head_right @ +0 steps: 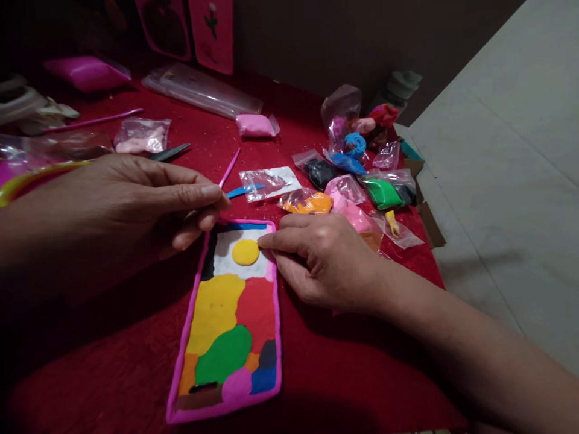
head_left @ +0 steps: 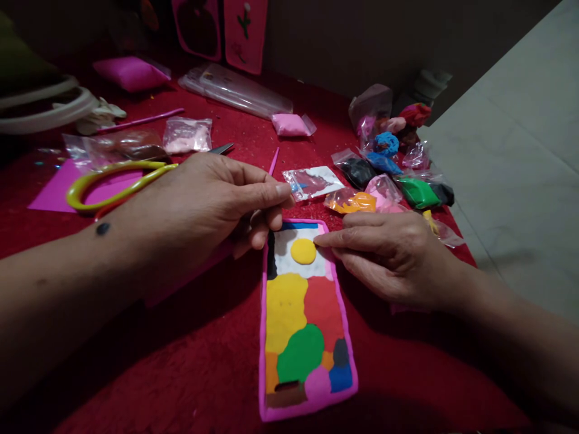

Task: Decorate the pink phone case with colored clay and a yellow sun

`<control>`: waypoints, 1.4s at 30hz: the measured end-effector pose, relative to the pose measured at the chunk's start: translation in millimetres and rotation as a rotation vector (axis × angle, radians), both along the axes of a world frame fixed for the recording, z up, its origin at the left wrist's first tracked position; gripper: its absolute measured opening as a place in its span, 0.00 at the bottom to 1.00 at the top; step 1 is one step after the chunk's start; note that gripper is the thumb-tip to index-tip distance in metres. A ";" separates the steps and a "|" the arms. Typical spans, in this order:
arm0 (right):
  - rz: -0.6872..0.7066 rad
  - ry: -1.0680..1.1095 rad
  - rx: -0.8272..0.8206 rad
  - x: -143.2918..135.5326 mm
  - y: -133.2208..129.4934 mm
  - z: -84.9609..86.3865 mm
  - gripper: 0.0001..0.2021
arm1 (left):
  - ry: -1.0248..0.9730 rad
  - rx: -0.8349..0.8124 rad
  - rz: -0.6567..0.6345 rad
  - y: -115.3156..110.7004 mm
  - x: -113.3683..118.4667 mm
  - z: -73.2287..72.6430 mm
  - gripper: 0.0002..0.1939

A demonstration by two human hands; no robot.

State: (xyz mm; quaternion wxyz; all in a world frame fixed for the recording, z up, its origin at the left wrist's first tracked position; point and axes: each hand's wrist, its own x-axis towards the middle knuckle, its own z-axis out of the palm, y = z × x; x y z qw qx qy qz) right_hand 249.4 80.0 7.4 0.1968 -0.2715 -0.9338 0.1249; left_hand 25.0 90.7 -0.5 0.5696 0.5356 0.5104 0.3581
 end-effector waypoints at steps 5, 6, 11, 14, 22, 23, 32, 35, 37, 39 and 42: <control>-0.009 0.020 -0.037 0.3 -0.1 -1.2 0.12 | 0.010 -0.026 0.019 -1.6 2.5 3.5 0.16; -0.025 0.049 -0.054 0.1 -0.7 -0.5 0.12 | 0.003 -0.036 0.026 -1.9 2.9 4.4 0.16; -0.277 0.342 -0.455 -2.7 -3.4 11.9 0.09 | 0.002 -0.042 0.032 -3.8 4.7 8.4 0.16; -0.417 0.624 -0.994 -4.2 -0.2 21.2 0.08 | 0.038 -0.037 0.035 -6.0 6.4 10.9 0.16; -0.549 1.031 -1.627 -12.2 0.5 24.2 0.15 | 0.112 0.149 0.029 -12.9 7.7 14.1 0.05; -0.555 1.061 -1.640 -14.0 -1.7 23.9 0.16 | 0.117 0.204 0.011 -14.2 8.2 16.3 0.03; -0.385 1.239 -1.640 -23.4 -18.6 24.6 0.14 | 0.304 0.825 -0.296 -27.7 27.8 28.2 0.06; -0.368 1.230 -1.598 -26.3 -23.7 26.2 0.15 | 0.429 0.980 -0.325 -27.1 35.7 18.1 0.08; -0.367 1.204 -1.571 -27.8 -26.4 27.6 0.15 | 0.494 1.068 -0.355 -27.3 40.0 14.2 0.09; -0.355 1.170 -1.550 -27.6 -28.6 28.7 0.16 | 0.516 1.105 -0.369 -29.0 42.9 14.9 0.11; -0.326 1.186 -1.551 -23.8 -31.4 28.1 0.16 | 0.392 0.907 -0.268 -32.4 43.7 21.6 0.09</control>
